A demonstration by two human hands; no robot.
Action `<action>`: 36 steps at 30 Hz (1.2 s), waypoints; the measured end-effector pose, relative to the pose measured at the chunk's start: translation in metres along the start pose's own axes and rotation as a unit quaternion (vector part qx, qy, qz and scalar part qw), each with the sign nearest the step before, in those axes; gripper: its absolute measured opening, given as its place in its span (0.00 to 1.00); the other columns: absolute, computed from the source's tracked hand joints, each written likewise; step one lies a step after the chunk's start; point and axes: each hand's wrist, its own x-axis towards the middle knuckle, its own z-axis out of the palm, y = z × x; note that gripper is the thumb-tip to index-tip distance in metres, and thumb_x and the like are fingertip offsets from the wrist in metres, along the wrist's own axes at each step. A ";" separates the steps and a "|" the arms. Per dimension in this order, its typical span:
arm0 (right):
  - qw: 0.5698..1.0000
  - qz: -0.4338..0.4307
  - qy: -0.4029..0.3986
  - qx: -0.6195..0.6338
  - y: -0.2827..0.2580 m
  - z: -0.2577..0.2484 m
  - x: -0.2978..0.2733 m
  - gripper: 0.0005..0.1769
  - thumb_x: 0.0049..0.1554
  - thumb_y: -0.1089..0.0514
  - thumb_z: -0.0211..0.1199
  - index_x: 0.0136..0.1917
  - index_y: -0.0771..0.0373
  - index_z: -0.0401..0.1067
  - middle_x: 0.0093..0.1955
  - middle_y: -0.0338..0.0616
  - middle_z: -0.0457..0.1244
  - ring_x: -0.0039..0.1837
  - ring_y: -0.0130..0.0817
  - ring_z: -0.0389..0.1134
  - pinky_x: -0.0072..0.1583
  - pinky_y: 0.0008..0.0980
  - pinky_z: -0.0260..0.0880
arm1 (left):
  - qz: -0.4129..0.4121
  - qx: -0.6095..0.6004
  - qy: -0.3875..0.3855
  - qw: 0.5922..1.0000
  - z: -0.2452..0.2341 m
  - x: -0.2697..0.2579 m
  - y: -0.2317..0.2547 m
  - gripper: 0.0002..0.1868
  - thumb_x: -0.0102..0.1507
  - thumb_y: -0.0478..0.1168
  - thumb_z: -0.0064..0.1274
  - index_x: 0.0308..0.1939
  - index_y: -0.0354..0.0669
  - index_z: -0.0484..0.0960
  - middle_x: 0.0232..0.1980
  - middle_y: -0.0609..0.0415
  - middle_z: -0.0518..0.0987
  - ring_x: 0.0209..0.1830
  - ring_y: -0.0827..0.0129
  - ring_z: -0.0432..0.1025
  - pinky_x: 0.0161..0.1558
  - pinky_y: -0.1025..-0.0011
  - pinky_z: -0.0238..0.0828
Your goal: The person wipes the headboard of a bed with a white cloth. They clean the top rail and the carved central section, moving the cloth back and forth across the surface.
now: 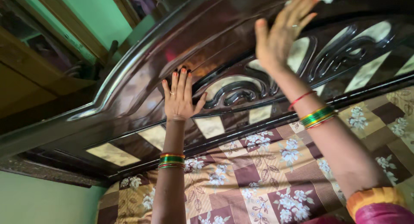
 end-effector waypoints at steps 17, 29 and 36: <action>0.975 -0.134 -0.168 0.051 -0.140 -0.001 -0.074 0.56 0.66 0.30 0.38 0.78 0.87 0.37 0.80 0.84 0.38 0.83 0.74 0.33 0.73 0.82 0.14 | 0.008 -0.030 0.030 0.999 0.008 -0.006 -0.006 0.51 0.68 0.65 0.52 0.78 0.31 0.52 0.80 0.33 0.56 0.81 0.37 0.50 0.77 0.34 0.40; 0.858 -0.468 -0.206 -0.048 -0.141 0.013 -0.098 0.36 0.68 0.37 0.46 0.81 0.58 0.54 0.86 0.41 0.47 0.87 0.40 0.36 0.73 0.80 0.28 | 0.025 -0.045 0.075 0.996 0.022 -0.023 -0.018 0.50 0.66 0.64 0.53 0.79 0.38 0.49 0.76 0.32 0.59 0.80 0.33 0.52 0.76 0.30 0.45; 0.860 -0.469 -0.150 -0.136 -0.106 0.002 -0.064 0.43 0.63 0.28 0.48 0.84 0.49 0.56 0.86 0.35 0.49 0.87 0.37 0.39 0.75 0.72 0.38 | 0.016 -0.048 0.102 0.993 0.011 -0.012 -0.011 0.54 0.65 0.64 0.61 0.81 0.45 0.46 0.78 0.33 0.57 0.79 0.35 0.53 0.76 0.31 0.46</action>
